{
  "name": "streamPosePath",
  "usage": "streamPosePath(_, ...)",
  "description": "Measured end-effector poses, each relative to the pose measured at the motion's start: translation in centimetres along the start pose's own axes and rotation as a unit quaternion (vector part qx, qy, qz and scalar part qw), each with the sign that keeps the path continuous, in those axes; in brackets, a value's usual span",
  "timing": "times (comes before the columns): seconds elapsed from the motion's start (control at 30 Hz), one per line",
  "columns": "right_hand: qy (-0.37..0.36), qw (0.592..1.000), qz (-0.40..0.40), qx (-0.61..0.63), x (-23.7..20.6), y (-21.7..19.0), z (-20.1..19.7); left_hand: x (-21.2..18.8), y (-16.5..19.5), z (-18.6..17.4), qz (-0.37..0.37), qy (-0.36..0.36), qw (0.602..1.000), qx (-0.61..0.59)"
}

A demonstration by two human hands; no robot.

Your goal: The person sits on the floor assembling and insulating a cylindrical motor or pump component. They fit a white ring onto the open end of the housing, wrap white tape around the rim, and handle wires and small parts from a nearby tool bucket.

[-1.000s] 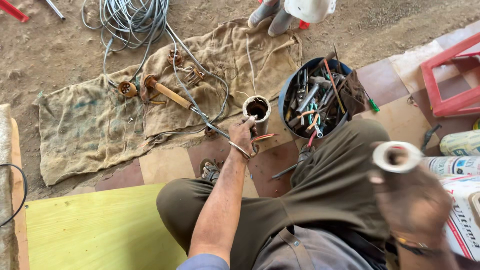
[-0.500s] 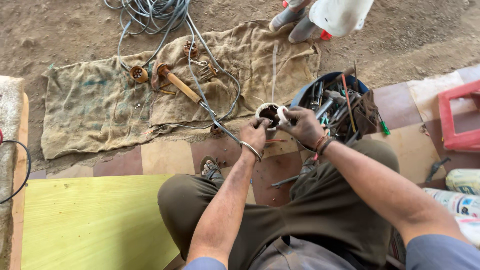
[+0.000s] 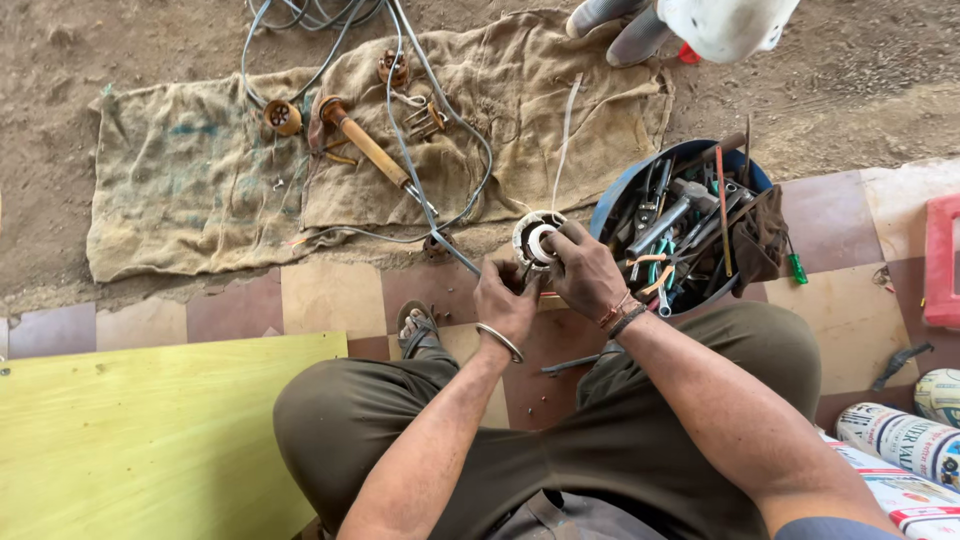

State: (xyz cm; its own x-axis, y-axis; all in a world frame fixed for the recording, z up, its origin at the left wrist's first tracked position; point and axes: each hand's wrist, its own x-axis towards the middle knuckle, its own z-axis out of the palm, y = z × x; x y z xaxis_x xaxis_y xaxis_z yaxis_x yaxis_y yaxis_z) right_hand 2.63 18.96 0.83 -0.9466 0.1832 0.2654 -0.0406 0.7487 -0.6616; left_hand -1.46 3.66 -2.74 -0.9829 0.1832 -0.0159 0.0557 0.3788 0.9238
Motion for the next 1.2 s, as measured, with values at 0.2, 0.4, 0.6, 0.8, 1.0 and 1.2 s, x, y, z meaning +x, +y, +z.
streamPosePath(0.2, -0.004, 1.000, -0.010, -0.012, -0.2, 0.6, 0.8, -1.2, -2.5, 2.3, -0.062, -0.040, 0.992, 0.106)
streamPosePath(0.4, 0.006, 1.000, -0.002, 0.001, -0.2, 0.4, 0.7, -3.5, -2.3, 0.5, -0.102, -0.094, 0.985, 0.098)
streamPosePath(0.6, 0.006, 1.000, 0.003, 0.010, -0.2, 0.6, 0.1, -2.8, 0.3, -3.1, -0.015, -0.053, 0.994, 0.096)
streamPosePath(0.8, 0.001, 1.000, -0.005, 0.029, -0.2, -0.2, 0.0, -0.6, 2.7, -6.8, 0.100, -0.093, 0.983, 0.121)
streamPosePath(1.0, -0.001, 1.000, 0.004, 0.015, 0.4, -0.9, -0.3, -0.4, 2.5, -6.0, 0.034, -0.045, 0.996, 0.074)
streamPosePath(1.2, -0.022, 0.996, 0.055, 0.064, -0.1, -1.7, -1.5, 1.0, -0.1, -4.7, -0.048, -0.025, 0.998, -0.012)
